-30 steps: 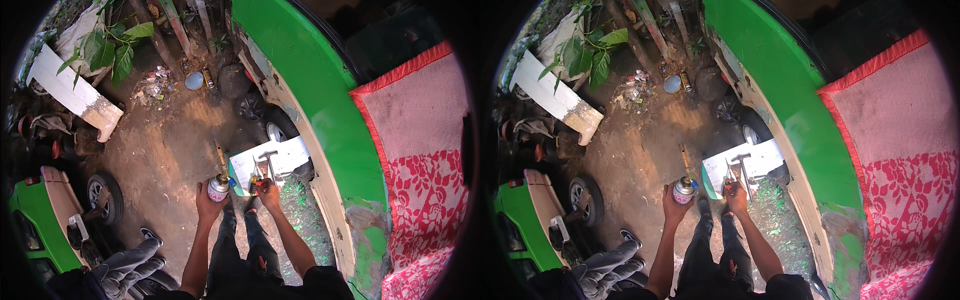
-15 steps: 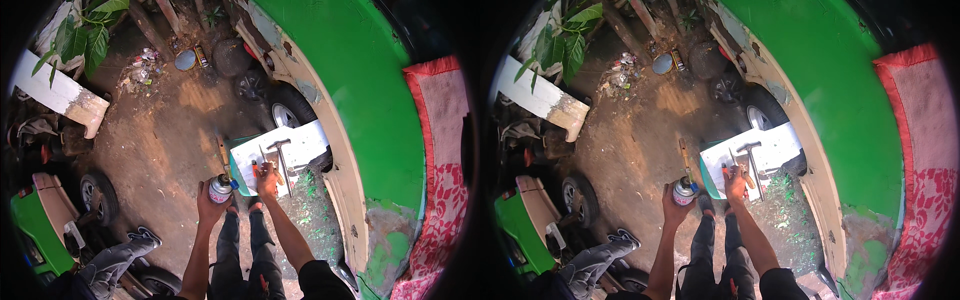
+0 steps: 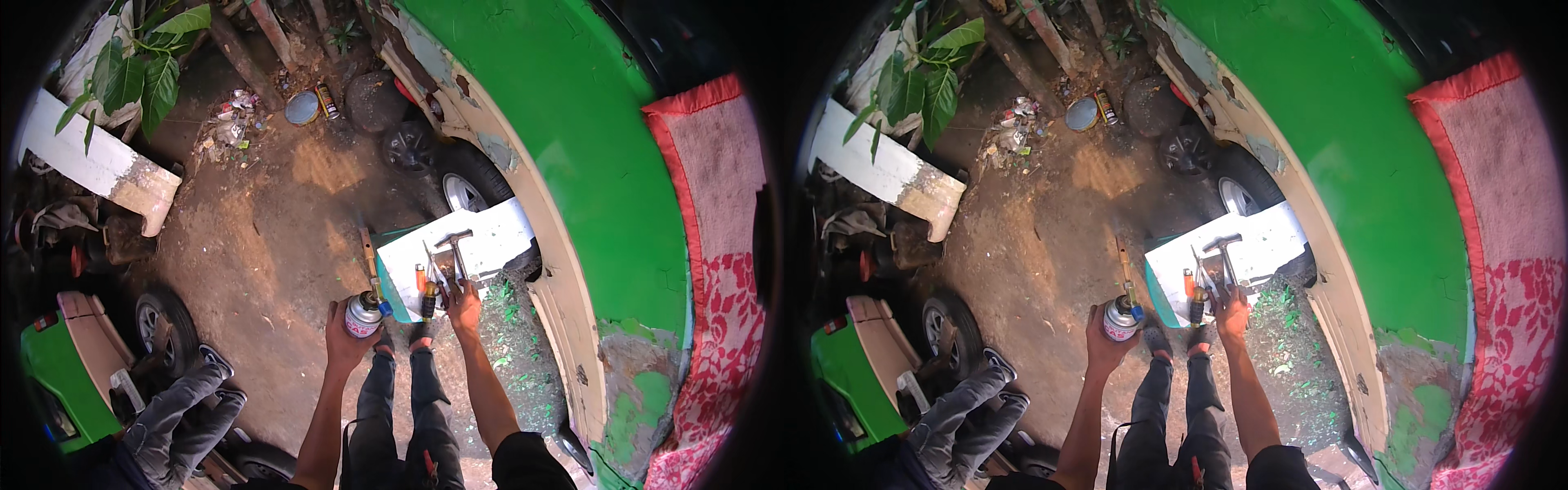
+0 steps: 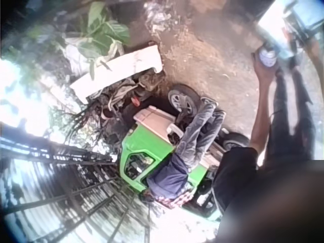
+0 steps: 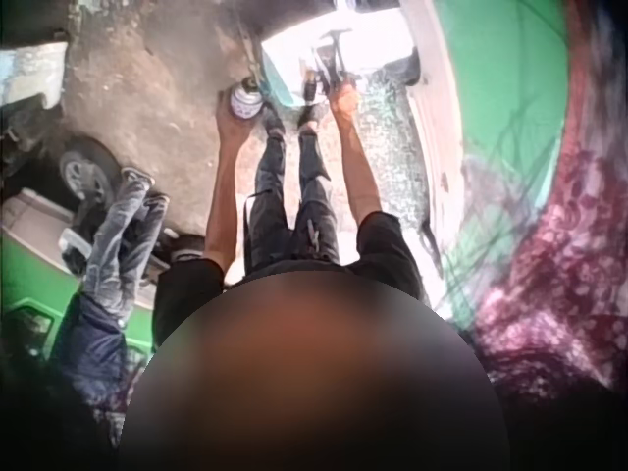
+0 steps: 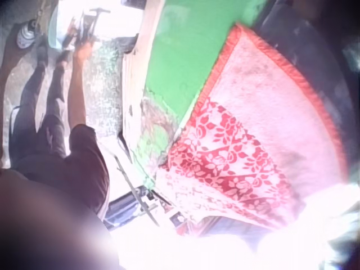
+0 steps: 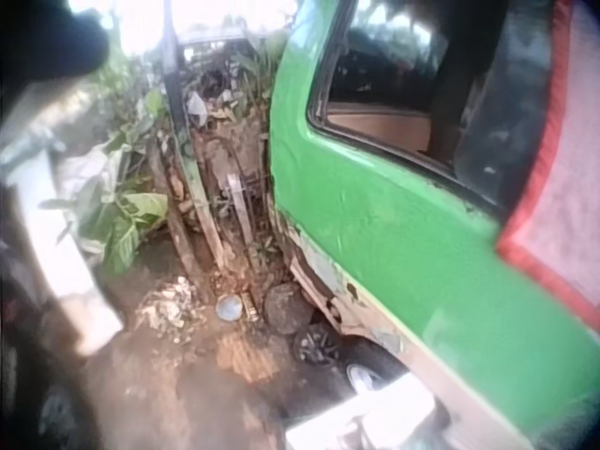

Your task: The person uses a handheld blowtorch to apply heat to the side panel of a green car. They move the flame along the panel's surface, focusing on specific areas while holding the torch steadily.

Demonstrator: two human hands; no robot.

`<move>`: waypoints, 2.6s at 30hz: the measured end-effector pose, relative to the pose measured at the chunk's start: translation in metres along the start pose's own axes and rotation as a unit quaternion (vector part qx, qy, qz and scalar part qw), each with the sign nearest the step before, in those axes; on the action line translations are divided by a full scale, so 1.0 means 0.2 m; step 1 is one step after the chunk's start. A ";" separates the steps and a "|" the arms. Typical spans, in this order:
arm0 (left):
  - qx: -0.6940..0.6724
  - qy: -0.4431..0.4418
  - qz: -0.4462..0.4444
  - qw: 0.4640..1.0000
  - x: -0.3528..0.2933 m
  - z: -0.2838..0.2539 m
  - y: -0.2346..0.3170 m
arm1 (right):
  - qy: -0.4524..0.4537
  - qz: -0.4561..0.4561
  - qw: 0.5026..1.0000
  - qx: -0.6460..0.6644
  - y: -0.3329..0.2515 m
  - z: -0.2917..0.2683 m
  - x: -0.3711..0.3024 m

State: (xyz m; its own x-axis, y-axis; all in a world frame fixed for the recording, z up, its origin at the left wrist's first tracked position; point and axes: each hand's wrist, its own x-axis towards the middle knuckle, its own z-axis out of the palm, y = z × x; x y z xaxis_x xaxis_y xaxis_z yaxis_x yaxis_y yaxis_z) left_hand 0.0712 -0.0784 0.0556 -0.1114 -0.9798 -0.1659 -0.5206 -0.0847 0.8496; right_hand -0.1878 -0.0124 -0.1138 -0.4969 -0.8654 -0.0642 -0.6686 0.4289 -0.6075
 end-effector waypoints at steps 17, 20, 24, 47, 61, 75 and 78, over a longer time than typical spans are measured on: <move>-0.030 -0.008 0.004 1.000 0.07 0.02 0.02 | -0.021 0.074 0.996 0.050 -0.08 0.03 0.05; -0.034 -0.006 0.013 0.999 0.09 0.02 0.02 | -0.022 0.063 0.997 0.045 -0.06 0.02 0.06; -0.022 -0.004 0.011 1.000 0.12 0.03 0.02 | -0.014 0.063 0.996 0.058 -0.07 0.03 0.04; -0.045 -0.048 0.015 0.998 0.09 0.09 -0.02 | -0.054 -0.002 0.999 -0.006 -0.08 0.07 0.02; -0.036 -0.029 0.020 0.999 0.09 0.06 0.04 | 0.003 0.053 0.995 0.081 -0.15 -0.11 0.04; -0.087 0.006 0.117 0.989 -0.03 -0.44 0.68 | -0.082 0.099 0.912 0.389 -0.76 -0.81 -0.06; -0.142 0.010 0.123 0.982 0.01 -0.55 0.76 | -0.082 0.123 0.878 0.456 -0.92 -0.89 -0.05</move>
State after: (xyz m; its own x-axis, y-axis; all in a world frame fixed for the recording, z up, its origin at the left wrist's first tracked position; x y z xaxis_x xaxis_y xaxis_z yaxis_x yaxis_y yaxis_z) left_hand 0.0853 -0.1136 0.2393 -0.1854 -0.9802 0.0692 -0.2234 0.1106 0.9684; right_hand -0.1587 -0.0371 0.1385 -0.4276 -0.8338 -0.3492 0.2057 0.2864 -0.9358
